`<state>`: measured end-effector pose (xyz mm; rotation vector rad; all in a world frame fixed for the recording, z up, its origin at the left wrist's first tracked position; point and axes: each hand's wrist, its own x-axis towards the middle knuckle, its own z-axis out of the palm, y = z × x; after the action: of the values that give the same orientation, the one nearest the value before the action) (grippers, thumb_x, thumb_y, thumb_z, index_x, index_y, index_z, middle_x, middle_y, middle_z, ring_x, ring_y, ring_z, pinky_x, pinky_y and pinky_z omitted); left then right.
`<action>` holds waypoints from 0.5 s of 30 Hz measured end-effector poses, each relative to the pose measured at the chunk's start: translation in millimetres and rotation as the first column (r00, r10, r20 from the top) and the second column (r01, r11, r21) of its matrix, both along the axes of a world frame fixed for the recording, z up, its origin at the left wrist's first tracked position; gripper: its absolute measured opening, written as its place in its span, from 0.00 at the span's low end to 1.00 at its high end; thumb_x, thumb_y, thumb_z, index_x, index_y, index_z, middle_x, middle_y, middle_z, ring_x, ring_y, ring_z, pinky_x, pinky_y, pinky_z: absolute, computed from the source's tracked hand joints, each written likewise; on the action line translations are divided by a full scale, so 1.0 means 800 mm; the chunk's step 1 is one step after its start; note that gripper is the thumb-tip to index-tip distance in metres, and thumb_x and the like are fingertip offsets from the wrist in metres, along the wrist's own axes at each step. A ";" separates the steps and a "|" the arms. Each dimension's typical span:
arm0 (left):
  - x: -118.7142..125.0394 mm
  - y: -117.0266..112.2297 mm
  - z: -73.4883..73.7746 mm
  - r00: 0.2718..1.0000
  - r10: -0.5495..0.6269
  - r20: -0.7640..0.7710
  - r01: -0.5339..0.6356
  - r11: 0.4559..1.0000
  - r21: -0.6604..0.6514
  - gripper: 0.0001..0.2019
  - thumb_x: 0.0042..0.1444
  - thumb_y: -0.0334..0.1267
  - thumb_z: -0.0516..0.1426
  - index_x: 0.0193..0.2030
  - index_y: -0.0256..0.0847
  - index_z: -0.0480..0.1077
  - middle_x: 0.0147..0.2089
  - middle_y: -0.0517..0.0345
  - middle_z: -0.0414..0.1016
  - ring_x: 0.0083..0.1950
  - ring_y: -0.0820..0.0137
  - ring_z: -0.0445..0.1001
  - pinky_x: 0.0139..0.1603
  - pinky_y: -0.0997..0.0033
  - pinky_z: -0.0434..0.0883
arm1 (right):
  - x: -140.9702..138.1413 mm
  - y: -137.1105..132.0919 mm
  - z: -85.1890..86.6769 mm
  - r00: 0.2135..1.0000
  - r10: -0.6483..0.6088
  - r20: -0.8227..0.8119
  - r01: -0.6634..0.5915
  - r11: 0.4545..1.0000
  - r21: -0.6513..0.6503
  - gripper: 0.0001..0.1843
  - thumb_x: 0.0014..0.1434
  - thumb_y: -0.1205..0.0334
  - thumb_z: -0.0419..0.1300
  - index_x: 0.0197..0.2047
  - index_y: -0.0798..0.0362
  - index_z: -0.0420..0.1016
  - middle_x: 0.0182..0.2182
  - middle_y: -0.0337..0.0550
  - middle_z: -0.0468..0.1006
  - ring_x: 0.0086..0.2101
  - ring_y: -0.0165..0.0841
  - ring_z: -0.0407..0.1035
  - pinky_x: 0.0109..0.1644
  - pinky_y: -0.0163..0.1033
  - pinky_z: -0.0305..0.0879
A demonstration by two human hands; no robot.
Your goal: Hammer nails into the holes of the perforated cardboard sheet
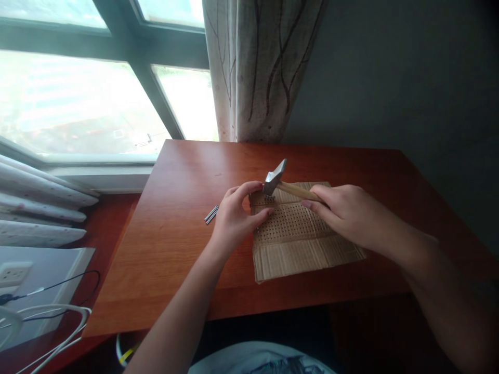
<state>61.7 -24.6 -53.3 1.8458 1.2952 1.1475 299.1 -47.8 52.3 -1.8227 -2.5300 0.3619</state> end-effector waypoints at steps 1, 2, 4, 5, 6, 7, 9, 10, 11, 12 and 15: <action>0.000 0.000 0.000 1.000 -0.004 0.003 0.004 1.000 -0.003 0.23 0.49 0.35 0.71 0.53 0.48 0.76 0.53 0.55 0.82 0.56 0.58 0.77 0.60 0.51 0.74 | 0.000 0.000 0.000 1.000 -0.006 -0.004 0.006 1.000 0.007 0.17 0.73 0.51 0.49 0.33 0.49 0.64 0.28 0.41 0.76 0.29 0.35 0.71 0.32 0.40 0.53; 0.000 0.000 0.001 1.000 -0.006 0.007 0.006 1.000 -0.005 0.23 0.49 0.35 0.71 0.53 0.48 0.76 0.54 0.55 0.81 0.56 0.57 0.77 0.60 0.51 0.74 | 0.000 0.000 0.001 1.000 -0.011 -0.008 0.011 1.000 0.009 0.17 0.73 0.51 0.49 0.33 0.49 0.64 0.27 0.40 0.75 0.28 0.35 0.70 0.32 0.40 0.53; -0.001 0.000 0.000 1.000 -0.003 0.011 0.003 1.000 -0.004 0.24 0.49 0.34 0.71 0.53 0.48 0.76 0.53 0.55 0.81 0.56 0.57 0.77 0.60 0.51 0.74 | -0.001 -0.001 0.002 1.000 -0.012 -0.007 0.012 1.000 0.003 0.18 0.73 0.50 0.49 0.32 0.49 0.63 0.27 0.40 0.75 0.28 0.35 0.69 0.32 0.40 0.52; -0.001 0.000 0.000 1.000 0.001 0.011 -0.001 1.000 0.000 0.24 0.48 0.34 0.71 0.53 0.48 0.76 0.53 0.55 0.81 0.56 0.57 0.77 0.60 0.51 0.74 | -0.002 -0.001 0.002 1.000 -0.010 0.000 0.010 1.000 -0.004 0.18 0.73 0.50 0.49 0.32 0.49 0.63 0.26 0.40 0.74 0.27 0.35 0.69 0.32 0.40 0.52; -0.001 0.000 -0.001 1.000 0.005 0.008 -0.005 1.000 0.003 0.24 0.48 0.34 0.71 0.53 0.49 0.76 0.53 0.55 0.81 0.56 0.57 0.77 0.60 0.52 0.74 | -0.003 -0.001 0.002 1.000 -0.007 0.012 0.007 1.000 -0.015 0.19 0.74 0.50 0.49 0.32 0.49 0.63 0.26 0.40 0.74 0.27 0.35 0.69 0.32 0.40 0.52; -0.001 0.000 -0.001 1.000 0.008 0.005 -0.008 1.000 0.006 0.24 0.48 0.35 0.71 0.53 0.49 0.76 0.53 0.55 0.81 0.56 0.58 0.77 0.59 0.52 0.74 | -0.003 -0.001 0.002 1.000 -0.005 0.024 0.005 1.000 -0.022 0.19 0.74 0.51 0.49 0.32 0.49 0.63 0.26 0.40 0.74 0.27 0.35 0.70 0.32 0.41 0.52; -0.001 0.000 -0.003 1.000 0.011 0.000 -0.011 1.000 0.010 0.25 0.48 0.35 0.71 0.54 0.49 0.76 0.53 0.55 0.81 0.55 0.58 0.77 0.59 0.53 0.74 | -0.004 -0.001 0.002 0.999 -0.002 0.038 0.003 1.000 -0.021 0.18 0.73 0.51 0.49 0.32 0.49 0.63 0.26 0.41 0.75 0.28 0.36 0.70 0.32 0.41 0.51; -0.001 0.000 -0.003 1.000 0.010 -0.001 -0.010 1.000 0.011 0.25 0.48 0.36 0.71 0.54 0.49 0.76 0.53 0.55 0.81 0.55 0.58 0.77 0.59 0.53 0.75 | -0.004 -0.001 0.002 0.999 -0.002 0.037 0.003 1.000 -0.020 0.18 0.73 0.51 0.49 0.32 0.49 0.63 0.27 0.41 0.75 0.28 0.36 0.70 0.32 0.41 0.51; -0.001 0.000 -0.004 1.000 0.009 -0.002 -0.009 1.000 0.013 0.25 0.48 0.36 0.71 0.54 0.49 0.76 0.53 0.55 0.81 0.55 0.58 0.77 0.59 0.53 0.75 | -0.004 -0.001 0.002 1.000 -0.003 0.029 0.004 1.000 -0.019 0.18 0.73 0.50 0.48 0.32 0.49 0.63 0.27 0.42 0.76 0.29 0.36 0.71 0.32 0.41 0.51; 0.000 0.000 -0.004 1.000 0.009 -0.001 -0.009 1.000 0.017 0.25 0.48 0.36 0.71 0.54 0.49 0.75 0.53 0.55 0.81 0.55 0.58 0.77 0.59 0.53 0.74 | -0.004 -0.001 0.002 1.000 -0.005 0.019 0.005 1.000 -0.019 0.18 0.74 0.50 0.48 0.33 0.49 0.64 0.28 0.42 0.76 0.29 0.36 0.71 0.33 0.41 0.51; 0.000 0.000 -0.005 1.000 0.008 0.000 -0.008 1.000 0.023 0.25 0.49 0.35 0.71 0.54 0.49 0.75 0.53 0.55 0.81 0.55 0.58 0.77 0.59 0.52 0.74 | -0.005 -0.001 0.002 1.000 -0.002 0.003 0.002 1.000 -0.019 0.19 0.74 0.50 0.48 0.33 0.49 0.63 0.27 0.41 0.75 0.28 0.36 0.71 0.33 0.41 0.51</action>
<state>61.3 -24.9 -56.9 1.8588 1.2958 1.1707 295.3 -48.8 54.0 -1.8331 -2.5354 0.3846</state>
